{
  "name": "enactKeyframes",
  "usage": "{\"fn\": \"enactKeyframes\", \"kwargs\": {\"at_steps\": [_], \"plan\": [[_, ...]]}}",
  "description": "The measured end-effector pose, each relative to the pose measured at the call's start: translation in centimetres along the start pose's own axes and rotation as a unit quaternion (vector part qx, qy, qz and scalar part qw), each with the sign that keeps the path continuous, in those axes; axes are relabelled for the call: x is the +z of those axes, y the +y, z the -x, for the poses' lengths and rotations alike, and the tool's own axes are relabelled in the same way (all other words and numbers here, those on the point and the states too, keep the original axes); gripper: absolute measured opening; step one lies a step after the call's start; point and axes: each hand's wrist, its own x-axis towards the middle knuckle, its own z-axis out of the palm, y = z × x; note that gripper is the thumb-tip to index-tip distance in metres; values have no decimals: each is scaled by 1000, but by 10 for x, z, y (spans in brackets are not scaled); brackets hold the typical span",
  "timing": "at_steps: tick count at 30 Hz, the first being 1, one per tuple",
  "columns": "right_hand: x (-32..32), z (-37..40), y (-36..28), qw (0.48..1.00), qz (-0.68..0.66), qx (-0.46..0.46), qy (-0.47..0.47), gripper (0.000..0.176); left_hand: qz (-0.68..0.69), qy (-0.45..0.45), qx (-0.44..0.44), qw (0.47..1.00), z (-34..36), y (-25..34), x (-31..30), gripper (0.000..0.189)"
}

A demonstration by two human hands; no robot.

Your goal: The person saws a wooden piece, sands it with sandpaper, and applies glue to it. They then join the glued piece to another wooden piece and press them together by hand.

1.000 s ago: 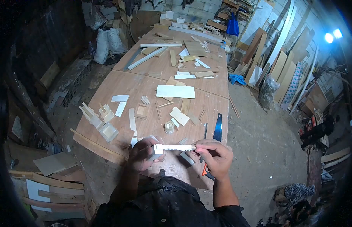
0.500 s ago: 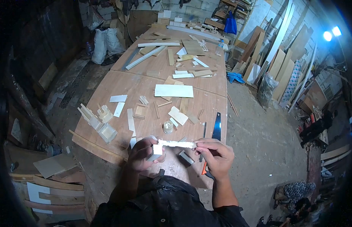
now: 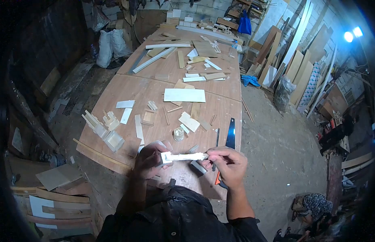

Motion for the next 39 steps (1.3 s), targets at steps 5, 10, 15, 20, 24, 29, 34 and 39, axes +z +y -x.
{"fn": "enactKeyframes", "kwargs": {"at_steps": [5,10,15,20,24,29,34,39], "plan": [[-8,-3,8,991,112,-61,-33,9,-11,0,5,1000,-4,7,1,25],[-5,-4,0,1000,3,-25,2,8,-38,-3,15,999,-4,8,-1,23],[-4,-5,4,994,93,-56,-32,8,-59,-2,15,998,-3,4,-6,24],[-7,-6,2,993,75,-73,-51,10,-54,5,12,998,0,7,-7,25],[-9,-6,3,996,45,-72,-40,10,-27,3,14,1000,-2,1,-5,24],[-5,-8,7,987,116,-99,-49,11,-13,-13,16,1000,-4,3,-3,21],[-7,-7,7,996,30,-78,-26,8,-42,11,4,999,-5,7,0,25],[-2,-11,5,990,91,-96,-43,7,-9,-10,15,1000,-5,6,-1,16]]}}
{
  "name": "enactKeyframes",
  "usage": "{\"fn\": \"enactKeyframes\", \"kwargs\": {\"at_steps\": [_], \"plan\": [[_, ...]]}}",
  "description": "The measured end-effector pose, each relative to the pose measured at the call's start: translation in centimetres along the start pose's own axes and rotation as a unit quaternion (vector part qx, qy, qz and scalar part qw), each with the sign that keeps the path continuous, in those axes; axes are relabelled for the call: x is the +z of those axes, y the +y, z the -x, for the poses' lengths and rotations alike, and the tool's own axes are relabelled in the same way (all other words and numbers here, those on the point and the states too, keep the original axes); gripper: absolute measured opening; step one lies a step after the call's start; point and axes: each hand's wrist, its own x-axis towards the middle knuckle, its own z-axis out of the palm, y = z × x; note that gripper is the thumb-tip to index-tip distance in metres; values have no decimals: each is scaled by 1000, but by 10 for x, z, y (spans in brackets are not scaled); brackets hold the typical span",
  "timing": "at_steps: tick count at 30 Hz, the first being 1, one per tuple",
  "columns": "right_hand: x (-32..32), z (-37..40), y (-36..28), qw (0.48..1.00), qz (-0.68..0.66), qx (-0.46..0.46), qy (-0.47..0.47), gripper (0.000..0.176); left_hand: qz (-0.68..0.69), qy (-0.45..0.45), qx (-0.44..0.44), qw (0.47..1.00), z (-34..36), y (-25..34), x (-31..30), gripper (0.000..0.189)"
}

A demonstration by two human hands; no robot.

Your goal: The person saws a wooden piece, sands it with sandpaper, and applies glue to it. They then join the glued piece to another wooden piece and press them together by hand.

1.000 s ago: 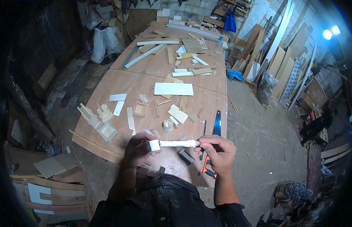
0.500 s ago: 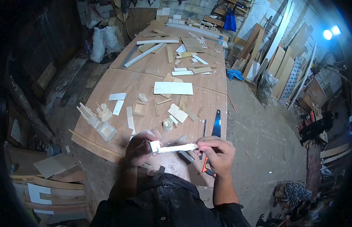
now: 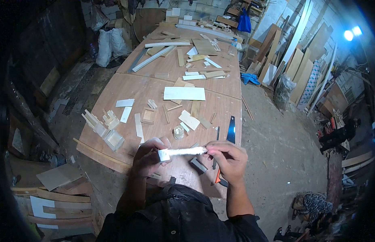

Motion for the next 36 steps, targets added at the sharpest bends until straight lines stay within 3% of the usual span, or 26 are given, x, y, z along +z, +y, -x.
{"fn": "enactKeyframes", "kwargs": {"at_steps": [5,8,13,16,19,24,27,32,36], "plan": [[-2,0,-1,999,-35,12,20,8,-8,10,-5,1000,0,5,0,16],[-1,-4,-3,999,16,-17,-36,8,-20,7,-4,1000,1,4,-2,16],[2,-4,-3,995,-83,33,48,7,-68,29,11,997,3,2,-6,21],[2,-3,2,999,-44,3,-6,7,-89,48,36,994,4,3,0,22],[9,-7,0,1000,-16,7,11,7,-148,44,61,986,4,2,-2,21],[7,-7,5,998,-41,19,33,7,-110,36,55,992,5,-4,-10,24],[5,-7,7,998,-57,10,-6,7,-106,26,55,992,3,-3,-12,27],[7,-10,4,998,-17,24,51,7,-117,48,40,991,6,-8,-13,28],[4,-9,7,998,-57,15,19,7,-113,41,42,992,3,-6,-11,27]]}}
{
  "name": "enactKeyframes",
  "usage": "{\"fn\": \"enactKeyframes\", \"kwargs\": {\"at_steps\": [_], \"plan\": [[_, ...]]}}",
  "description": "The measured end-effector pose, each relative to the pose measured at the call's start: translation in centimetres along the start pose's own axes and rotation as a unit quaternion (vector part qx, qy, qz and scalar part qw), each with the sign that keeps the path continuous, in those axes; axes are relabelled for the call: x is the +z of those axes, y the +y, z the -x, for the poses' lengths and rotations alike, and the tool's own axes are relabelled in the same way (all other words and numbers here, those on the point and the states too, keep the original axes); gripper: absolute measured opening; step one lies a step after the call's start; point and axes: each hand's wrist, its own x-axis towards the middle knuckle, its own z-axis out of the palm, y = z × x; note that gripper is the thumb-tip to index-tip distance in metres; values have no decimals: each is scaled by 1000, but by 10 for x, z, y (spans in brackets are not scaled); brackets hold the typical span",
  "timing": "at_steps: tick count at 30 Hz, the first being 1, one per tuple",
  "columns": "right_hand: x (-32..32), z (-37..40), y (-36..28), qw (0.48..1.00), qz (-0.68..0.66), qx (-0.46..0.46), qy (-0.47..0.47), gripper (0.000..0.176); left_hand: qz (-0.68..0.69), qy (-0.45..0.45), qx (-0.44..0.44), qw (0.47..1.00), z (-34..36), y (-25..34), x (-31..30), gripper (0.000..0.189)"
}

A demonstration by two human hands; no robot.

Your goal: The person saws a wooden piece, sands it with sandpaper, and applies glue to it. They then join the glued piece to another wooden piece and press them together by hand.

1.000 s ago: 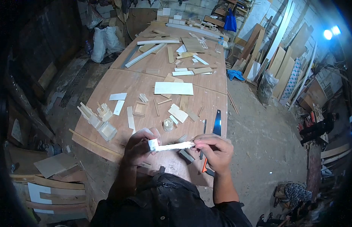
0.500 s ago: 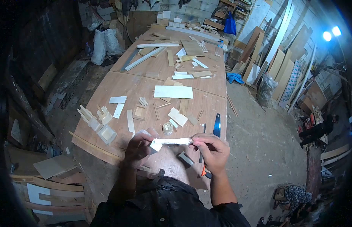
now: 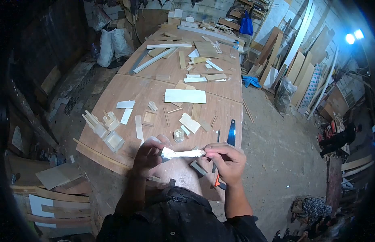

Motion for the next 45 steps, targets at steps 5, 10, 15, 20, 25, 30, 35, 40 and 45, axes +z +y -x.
{"fn": "enactKeyframes", "kwargs": {"at_steps": [5,10,15,20,25,30,35,40,45], "plan": [[8,-1,-1,999,38,6,9,7,15,-28,-5,999,-2,-2,0,27],[2,-1,-3,1000,25,5,3,8,-13,-1,13,1000,-2,-2,1,29],[2,-1,-2,999,34,-2,-34,8,-7,-9,8,1000,1,-3,-1,31],[2,1,-5,999,33,30,7,7,-39,-8,28,999,-1,-2,-1,33],[2,2,-6,999,15,37,5,7,-132,-8,75,988,-3,-4,-7,34],[2,1,-11,997,56,55,-20,7,-143,-10,76,987,-2,2,-5,32],[-5,1,-12,997,61,54,-12,7,-159,0,60,985,-1,10,-6,33],[-6,2,-15,999,35,34,19,7,-230,7,88,969,-5,15,-2,35],[-3,3,-15,999,-1,33,26,7,-239,7,110,965,-7,15,-2,36]]}}
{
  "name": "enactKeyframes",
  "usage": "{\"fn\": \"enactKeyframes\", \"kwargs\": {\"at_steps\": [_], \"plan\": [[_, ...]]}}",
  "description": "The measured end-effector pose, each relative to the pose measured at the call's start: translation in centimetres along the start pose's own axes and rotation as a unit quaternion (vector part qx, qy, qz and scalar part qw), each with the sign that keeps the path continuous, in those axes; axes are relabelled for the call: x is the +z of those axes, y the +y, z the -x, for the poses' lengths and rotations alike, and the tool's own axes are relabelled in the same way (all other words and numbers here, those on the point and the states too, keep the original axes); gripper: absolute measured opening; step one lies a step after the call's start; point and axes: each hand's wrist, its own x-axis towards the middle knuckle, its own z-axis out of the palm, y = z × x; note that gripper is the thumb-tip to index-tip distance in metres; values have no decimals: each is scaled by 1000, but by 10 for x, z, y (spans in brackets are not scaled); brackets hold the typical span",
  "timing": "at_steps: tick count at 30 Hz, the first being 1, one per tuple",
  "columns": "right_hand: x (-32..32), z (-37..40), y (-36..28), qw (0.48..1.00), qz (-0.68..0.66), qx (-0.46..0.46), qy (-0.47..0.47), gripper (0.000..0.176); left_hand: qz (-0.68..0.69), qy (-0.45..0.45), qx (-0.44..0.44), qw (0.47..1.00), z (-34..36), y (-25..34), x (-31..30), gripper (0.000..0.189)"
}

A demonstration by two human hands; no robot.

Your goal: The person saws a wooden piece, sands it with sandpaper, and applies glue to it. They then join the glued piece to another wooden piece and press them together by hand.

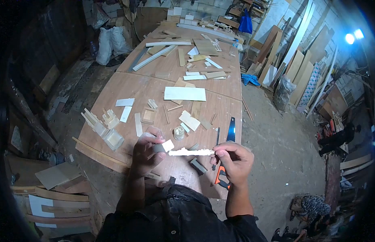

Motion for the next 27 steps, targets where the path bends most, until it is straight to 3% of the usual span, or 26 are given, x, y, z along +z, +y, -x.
{"fn": "enactKeyframes", "kwargs": {"at_steps": [5,10,16,19,24,27], "plan": [[9,-1,7,999,39,14,-20,7,8,10,7,1000,1,1,2,38],[12,-2,15,998,46,18,29,10,21,21,8,1000,1,0,0,41],[13,1,21,1000,-3,-21,3,10,11,35,29,999,-1,-2,0,42],[13,-1,23,999,6,-15,30,9,6,32,32,999,-4,-1,0,43],[10,-6,27,996,59,-61,-38,6,42,16,12,999,-2,-2,-3,44],[15,-8,28,996,62,-59,-15,5,74,11,7,997,-2,-7,-2,44]]}}
